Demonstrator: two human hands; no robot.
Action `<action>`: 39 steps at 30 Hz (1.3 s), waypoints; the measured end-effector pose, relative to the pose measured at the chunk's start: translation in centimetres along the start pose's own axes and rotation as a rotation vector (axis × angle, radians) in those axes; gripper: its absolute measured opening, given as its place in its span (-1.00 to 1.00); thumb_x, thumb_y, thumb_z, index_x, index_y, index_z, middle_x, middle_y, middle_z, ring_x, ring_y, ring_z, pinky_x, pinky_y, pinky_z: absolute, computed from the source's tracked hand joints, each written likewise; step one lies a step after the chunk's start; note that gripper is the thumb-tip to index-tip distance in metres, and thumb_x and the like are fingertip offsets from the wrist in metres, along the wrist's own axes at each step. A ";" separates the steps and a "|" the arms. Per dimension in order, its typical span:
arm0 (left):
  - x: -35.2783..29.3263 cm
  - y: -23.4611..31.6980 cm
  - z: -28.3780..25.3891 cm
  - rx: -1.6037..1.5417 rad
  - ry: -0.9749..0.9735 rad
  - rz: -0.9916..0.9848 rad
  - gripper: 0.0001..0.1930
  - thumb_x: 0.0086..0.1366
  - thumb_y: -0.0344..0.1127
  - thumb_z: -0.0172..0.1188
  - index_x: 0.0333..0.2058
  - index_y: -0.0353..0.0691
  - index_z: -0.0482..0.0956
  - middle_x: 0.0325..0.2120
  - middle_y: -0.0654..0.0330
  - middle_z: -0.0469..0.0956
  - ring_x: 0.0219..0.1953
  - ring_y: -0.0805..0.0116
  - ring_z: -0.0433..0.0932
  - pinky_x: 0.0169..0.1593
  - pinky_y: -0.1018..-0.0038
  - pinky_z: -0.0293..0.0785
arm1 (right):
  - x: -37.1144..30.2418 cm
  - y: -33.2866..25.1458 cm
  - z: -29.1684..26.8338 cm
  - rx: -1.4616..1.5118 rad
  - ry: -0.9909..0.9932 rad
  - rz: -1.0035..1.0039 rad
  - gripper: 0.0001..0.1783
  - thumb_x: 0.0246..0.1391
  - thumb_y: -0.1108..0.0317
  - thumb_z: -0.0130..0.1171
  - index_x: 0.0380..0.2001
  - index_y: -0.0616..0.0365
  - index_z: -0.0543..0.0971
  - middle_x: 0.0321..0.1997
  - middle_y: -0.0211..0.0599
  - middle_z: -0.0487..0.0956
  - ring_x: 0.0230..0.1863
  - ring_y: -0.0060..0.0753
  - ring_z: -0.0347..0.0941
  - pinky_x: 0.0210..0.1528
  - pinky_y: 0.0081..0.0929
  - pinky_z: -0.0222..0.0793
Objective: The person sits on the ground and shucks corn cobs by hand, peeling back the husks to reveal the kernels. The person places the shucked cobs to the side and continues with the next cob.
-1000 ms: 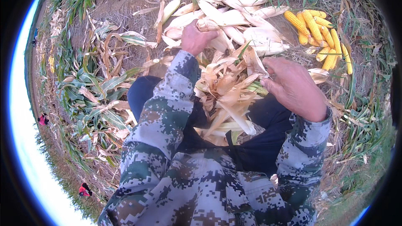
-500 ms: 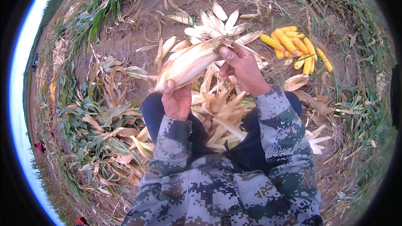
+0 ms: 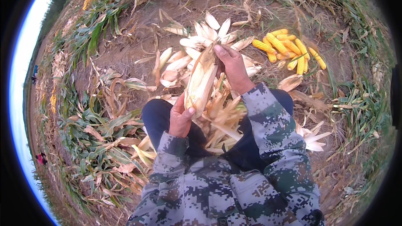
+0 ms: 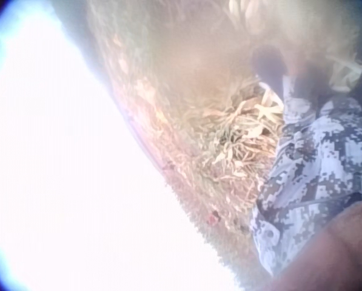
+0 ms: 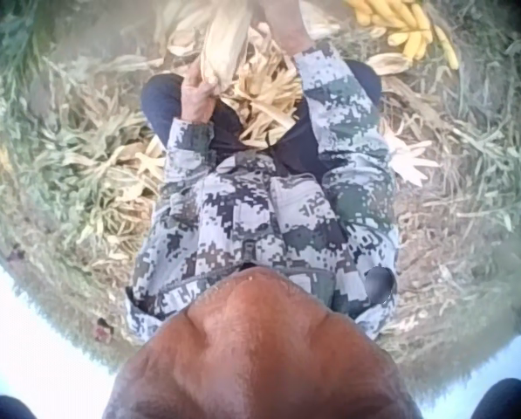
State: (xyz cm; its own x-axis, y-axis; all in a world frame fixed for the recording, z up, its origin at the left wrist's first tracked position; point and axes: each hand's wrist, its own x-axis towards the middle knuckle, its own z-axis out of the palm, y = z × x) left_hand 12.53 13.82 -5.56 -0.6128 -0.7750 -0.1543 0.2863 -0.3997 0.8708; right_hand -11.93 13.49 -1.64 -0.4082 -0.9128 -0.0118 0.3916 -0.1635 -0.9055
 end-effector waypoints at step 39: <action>10.1 -0.3 5.6 0.111 0.292 0.532 -0.60 0.54 -0.10 0.16 0.07 -0.35 0.44 -0.10 0.07 0.61 -0.14 0.34 0.62 -0.04 0.42 0.61 | -0.4 1.6 2.8 0.325 -0.025 0.028 -0.65 0.44 0.08 0.16 -0.24 0.19 0.62 -0.44 -0.46 0.54 -0.48 -0.70 0.39 -0.45 -0.70 0.40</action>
State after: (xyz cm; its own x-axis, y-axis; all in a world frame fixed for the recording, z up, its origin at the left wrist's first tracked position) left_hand 2.16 8.86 -4.78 -0.1760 -0.9625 0.2066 0.4097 0.1193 0.9044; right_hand -8.81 12.54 -1.93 -0.3752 -0.9267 -0.0206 0.6469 -0.2459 -0.7218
